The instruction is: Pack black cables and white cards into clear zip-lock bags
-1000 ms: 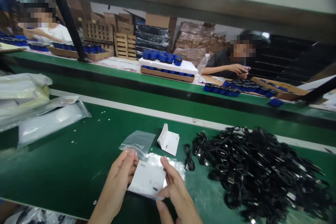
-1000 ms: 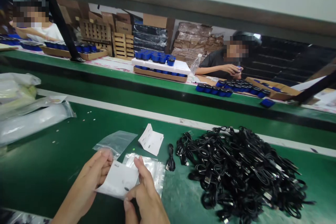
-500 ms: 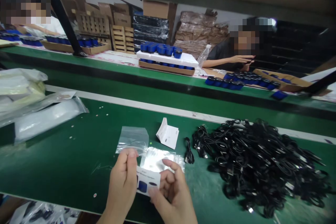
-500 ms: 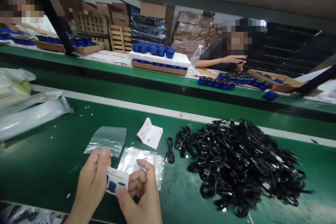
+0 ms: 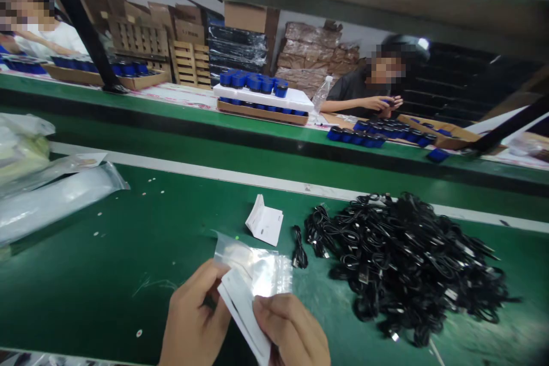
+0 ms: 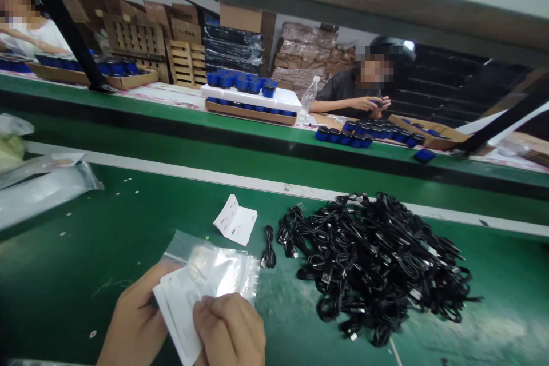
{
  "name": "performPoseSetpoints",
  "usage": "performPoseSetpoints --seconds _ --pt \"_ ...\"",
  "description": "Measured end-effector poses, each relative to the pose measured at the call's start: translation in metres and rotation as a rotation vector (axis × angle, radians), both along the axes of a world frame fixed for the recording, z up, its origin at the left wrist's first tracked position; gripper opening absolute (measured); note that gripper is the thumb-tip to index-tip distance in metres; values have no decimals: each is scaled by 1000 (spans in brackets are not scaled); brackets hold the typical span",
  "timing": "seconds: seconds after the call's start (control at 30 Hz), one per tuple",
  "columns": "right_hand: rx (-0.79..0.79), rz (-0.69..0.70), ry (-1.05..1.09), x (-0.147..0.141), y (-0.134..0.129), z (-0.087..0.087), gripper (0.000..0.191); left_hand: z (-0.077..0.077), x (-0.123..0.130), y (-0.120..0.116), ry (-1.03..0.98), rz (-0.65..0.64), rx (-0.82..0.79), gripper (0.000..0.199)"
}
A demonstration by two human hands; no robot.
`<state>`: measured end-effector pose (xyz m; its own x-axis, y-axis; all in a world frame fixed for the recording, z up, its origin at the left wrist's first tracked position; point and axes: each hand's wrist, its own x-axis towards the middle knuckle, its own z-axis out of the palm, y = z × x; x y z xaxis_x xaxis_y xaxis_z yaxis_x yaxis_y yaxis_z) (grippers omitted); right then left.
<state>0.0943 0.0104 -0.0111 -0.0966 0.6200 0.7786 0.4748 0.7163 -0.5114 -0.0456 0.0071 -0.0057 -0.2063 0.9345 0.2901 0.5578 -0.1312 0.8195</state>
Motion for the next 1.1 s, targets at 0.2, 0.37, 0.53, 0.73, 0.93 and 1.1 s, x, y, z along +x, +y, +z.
performPoseSetpoints --seconds 0.2,0.37,0.53,0.73,0.93,1.1 --pt "-64 12 -232 17 2 -9 17 1 4 0 270 25 166 24" --pt "-180 -3 -258 19 2 -2 18 -5 9 0 391 4 238 26" --pt "-369 10 -212 15 3 3 18 -6 6 -1 321 -42 165 25" --pt "-341 32 -56 8 10 -1 22 -11 13 -4 373 -164 161 24" --pt "-215 -94 -99 8 14 1 15 -18 17 -13 370 -207 192 24" --pt "-232 42 -299 12 8 7 16 -12 9 -10 321 -122 169 21"
